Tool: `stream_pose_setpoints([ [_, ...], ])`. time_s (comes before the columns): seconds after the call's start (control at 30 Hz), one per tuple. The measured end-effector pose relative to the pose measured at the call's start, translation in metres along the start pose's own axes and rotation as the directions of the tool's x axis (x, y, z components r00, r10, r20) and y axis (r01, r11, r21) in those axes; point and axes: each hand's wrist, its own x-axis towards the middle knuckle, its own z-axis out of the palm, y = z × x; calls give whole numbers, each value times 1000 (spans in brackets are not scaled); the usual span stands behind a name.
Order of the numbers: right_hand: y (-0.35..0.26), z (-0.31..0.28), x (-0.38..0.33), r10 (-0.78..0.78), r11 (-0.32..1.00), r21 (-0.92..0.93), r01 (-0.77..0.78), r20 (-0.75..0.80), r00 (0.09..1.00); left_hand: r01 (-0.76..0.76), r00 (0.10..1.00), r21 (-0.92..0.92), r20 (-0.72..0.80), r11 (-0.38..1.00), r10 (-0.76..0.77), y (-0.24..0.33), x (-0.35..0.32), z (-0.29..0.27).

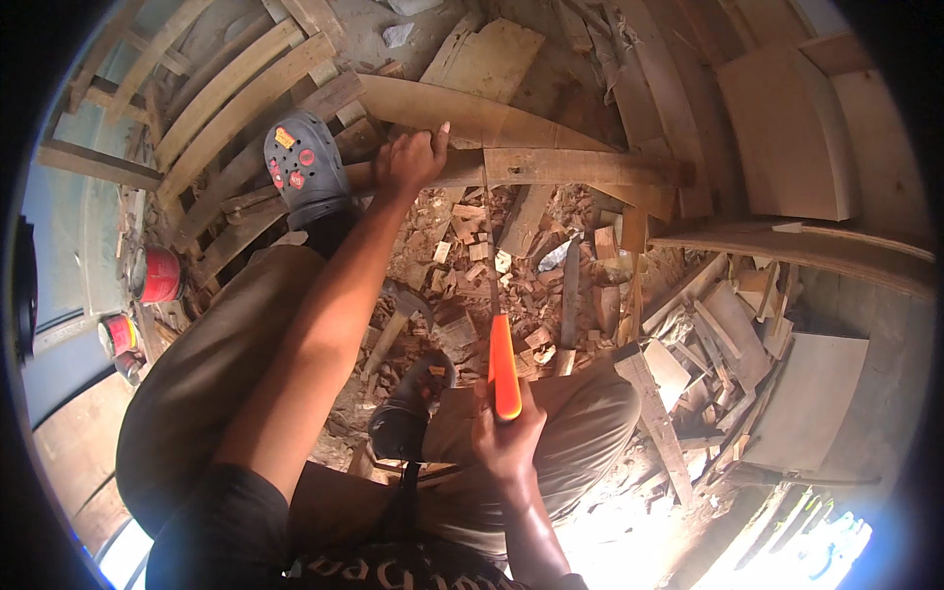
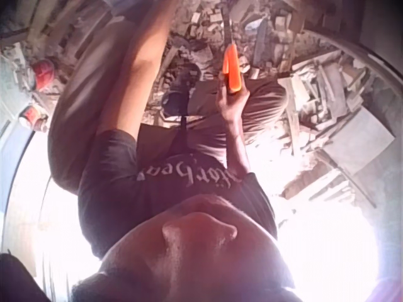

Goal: The person sits on the floor and uses a hand saw to cut a wooden plank. They hold the plank with one hand and saw with the other, producing wood shavings.

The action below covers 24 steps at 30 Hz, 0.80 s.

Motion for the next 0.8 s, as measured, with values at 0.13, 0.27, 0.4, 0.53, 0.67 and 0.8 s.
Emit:
stream_pose_setpoints([
  [0.13, -1, -11, -34, 41, 998, -48, -39, 30, 999, 52, 995, 7, 86, 999, -52, 0, -5, 1],
  [0.27, 2, 36, 83, 146, 977, 170, -130, -87, 985, 98, 977, -42, 196, 994, -88, 11, 2, -7],
  [0.4, 12, 82, 157, -123, 991, 42, 126, -72, 990, 110, 951, -1, 292, 994, -105, 6, 8, -13],
  [0.53, 36, 11, 29, 30, 999, -12, -30, 52, 998, 142, 924, 55, 352, 988, -152, 2, 10, -22],
  [0.67, 11, 19, 63, 210, 975, 67, -212, 35, 977, 197, 895, 23, 404, 980, -189, 13, 6, -20],
  [0.8, 5, 84, 225, -170, 985, 15, 172, -98, 981, 89, 961, 20, 262, 996, -91, 18, 6, -10],
])
